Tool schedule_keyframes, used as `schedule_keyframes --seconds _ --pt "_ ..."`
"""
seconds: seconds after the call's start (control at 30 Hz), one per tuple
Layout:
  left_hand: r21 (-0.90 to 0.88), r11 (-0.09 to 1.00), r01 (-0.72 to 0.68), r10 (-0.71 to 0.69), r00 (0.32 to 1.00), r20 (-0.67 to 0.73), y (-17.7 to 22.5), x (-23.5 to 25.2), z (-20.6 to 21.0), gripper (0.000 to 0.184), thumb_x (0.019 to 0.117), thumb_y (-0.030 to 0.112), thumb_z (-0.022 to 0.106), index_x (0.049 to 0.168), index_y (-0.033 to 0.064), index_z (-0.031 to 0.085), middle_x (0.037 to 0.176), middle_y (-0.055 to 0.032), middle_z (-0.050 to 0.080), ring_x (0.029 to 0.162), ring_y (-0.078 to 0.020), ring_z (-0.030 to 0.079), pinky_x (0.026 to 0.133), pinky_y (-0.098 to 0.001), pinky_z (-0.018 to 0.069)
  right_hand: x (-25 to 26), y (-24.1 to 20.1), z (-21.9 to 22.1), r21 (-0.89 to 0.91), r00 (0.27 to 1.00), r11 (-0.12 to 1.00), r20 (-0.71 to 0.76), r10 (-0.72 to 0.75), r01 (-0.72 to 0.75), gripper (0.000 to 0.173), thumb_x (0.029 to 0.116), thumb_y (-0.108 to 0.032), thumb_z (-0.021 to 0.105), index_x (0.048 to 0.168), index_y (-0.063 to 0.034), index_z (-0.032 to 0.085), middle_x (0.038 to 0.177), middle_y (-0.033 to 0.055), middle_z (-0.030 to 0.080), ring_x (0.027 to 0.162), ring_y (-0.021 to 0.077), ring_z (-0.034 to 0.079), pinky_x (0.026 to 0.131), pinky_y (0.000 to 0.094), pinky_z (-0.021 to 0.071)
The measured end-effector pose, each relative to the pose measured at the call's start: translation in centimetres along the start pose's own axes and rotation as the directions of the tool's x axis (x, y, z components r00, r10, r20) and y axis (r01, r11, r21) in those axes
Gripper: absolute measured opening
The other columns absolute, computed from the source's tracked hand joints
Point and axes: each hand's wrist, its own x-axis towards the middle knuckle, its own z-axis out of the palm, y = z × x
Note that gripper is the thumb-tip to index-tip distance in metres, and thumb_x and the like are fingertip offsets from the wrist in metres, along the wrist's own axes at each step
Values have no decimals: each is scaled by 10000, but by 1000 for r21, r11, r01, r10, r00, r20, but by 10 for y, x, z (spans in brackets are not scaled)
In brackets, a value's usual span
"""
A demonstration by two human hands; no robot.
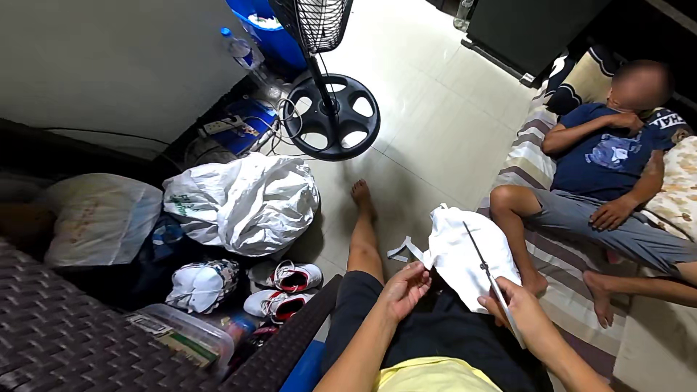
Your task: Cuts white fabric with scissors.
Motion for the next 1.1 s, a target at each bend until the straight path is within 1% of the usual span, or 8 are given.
schedule_keyframes --seconds 0.1,0.2,0.37,0.6,0.7,0.87,0.97,1.1 --pt "96 995 -33 37 999 -30 -3 6 4 77 1022 -5 495 1062 55 522 773 -39 622 669 -117 642 676 -257 573 3 -2 -4 -173 949 981 -285 -136 88 278 917 -190 736 1026 52 654 789 163 641 713 293 631 681 506 521" --pt "375 879 -296 307 951 32 -6 9 3 74 964 -62 571 995 4 581 801 -21 620 691 -75 590 671 -223 511 26 -16 -26 -266 928 962 -341 -147 54 285 922 -110 691 1142 64 642 964 250 683 897 419 674 804 619 513" --pt "488 591 -642 621 749 233 17 -12 11 112 901 -68 581 930 22 641 863 8 661 791 -48 621 726 -206 524 83 -46 -37 -256 971 951 -118 -209 173 360 947 -127 656 1270 28 619 1118 235 682 1028 375 665 925 570 502" --pt "656 254 -710 733 584 348 46 -32 26 105 883 24 610 925 23 706 918 -7 688 848 -35 638 765 -207 530 77 -80 27 -205 930 908 35 -365 364 576 841 -319 806 1243 40 603 1105 199 658 1008 334 646 886 523 518" --pt "669 372 -643 688 675 266 48 -32 40 97 908 -24 590 937 8 677 864 0 665 746 -25 602 691 -182 501 81 -79 40 -268 924 893 -27 -382 361 356 875 -90 680 1194 58 621 1092 216 674 1022 362 666 890 530 519" --pt "310 917 -252 252 967 40 41 -30 53 270 978 -81 461 1201 -19 600 975 -85 649 765 -134 639 711 -273 560 89 -76 18 11 950 956 -120 -289 292 223 912 -89 632 1118 -4 629 872 82 642 771 179 616 731 392 518" --pt "189 969 -161 138 982 128 32 -29 53 420 967 -85 421 1355 11 547 1131 -116 662 865 -162 676 747 -297 580 79 -65 12 78 935 934 -110 -338 348 202 899 -79 629 1087 -7 625 843 26 610 713 82 566 677 283 491" --pt "296 847 -442 428 897 114 14 -25 48 346 961 -95 471 1280 -68 601 1105 -109 676 830 -111 643 746 -248 541 57 -45 18 112 930 926 -121 -348 361 206 889 -83 656 1072 3 617 827 16 598 695 53 550 655 239 480"
